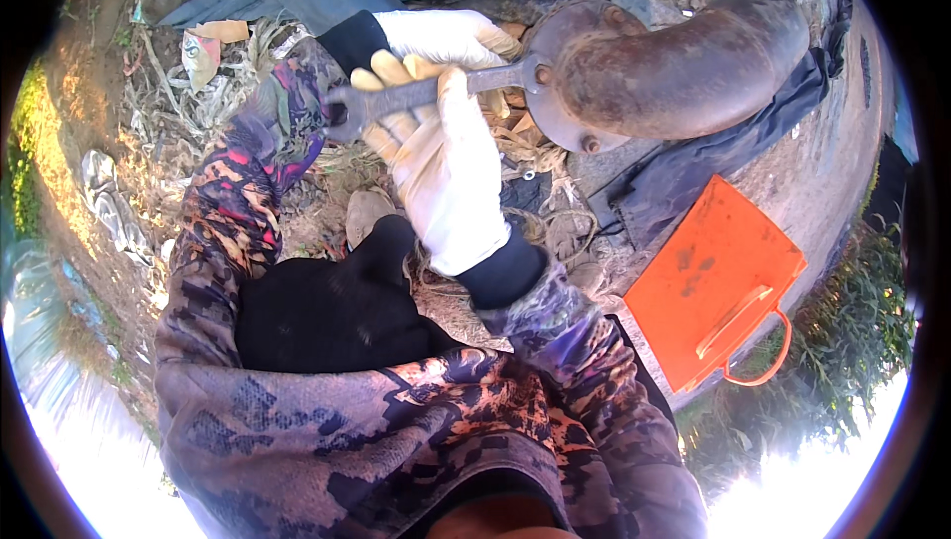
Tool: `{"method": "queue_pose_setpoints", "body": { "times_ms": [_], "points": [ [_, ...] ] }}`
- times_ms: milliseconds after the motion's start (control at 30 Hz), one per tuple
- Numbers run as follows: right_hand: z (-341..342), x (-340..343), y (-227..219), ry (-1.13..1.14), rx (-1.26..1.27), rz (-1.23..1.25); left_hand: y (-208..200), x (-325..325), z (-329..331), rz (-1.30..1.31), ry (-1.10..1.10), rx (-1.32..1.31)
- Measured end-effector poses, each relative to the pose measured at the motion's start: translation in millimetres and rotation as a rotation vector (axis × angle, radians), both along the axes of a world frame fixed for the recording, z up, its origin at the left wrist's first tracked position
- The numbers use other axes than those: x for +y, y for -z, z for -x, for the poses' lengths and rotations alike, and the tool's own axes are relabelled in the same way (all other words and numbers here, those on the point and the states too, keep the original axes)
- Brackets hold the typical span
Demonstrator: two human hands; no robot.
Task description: The person sits on the ground and uses a wrench to tighten bolts on a curved metal pipe. They handle a small plastic bag containing hardware and an orange bag, then continue to adjust the pipe and its bolts.
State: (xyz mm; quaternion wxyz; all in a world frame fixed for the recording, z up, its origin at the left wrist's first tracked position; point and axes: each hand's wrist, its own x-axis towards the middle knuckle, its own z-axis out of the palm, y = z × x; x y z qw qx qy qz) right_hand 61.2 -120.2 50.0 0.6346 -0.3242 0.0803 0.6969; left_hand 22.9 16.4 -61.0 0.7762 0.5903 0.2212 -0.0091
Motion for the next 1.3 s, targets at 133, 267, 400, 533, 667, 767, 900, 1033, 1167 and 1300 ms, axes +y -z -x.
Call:
{"method": "queue_pose_setpoints", "body": {
  "times_ms": [133, 267, 400, 533, 667, 767, 900, 1033, 1167, 1300],
  "points": [
    [-3, -16, 11, -0.08, -0.095, -0.036, -23, -2, 4, 0.033, 0.074, -0.104],
    [-26, -45, 14, -0.15, -0.221, 0.061, -24, -16, -4, 0.328, -0.06, -0.144],
    [-131, -52, -4, -0.753, -0.513, 0.099, -40, -12, 10, 0.483, -0.033, 0.0],
    [-158, -28, -27, -1.012, -0.661, 0.209, -40, -16, 11, 0.5, -0.078, -0.035],
    [-122, -86, 2, -0.717, -0.768, 0.161, -41, -20, 10, 0.542, -0.143, -0.013],
    [-86, -96, 18, -0.443, -0.461, 0.143, -41, -18, 7, 0.493, -0.149, 0.015],
    [-53, -60, 2, -0.333, -0.341, 0.107, -41, -17, 10, 0.441, -0.164, 0.025],
    [-10, -46, -9, -0.054, -0.005, 0.113, -35, -14, 14, 0.393, -0.124, 0.007],
    [22, -24, -3, 0.105, 0.181, -0.012, -36, -13, 8, 0.418, -0.067, -0.102],
    [21, -1, 1, 0.111, 0.075, -0.012, -38, -2, 10, 0.303, 0.002, -0.003]
  ]
}}
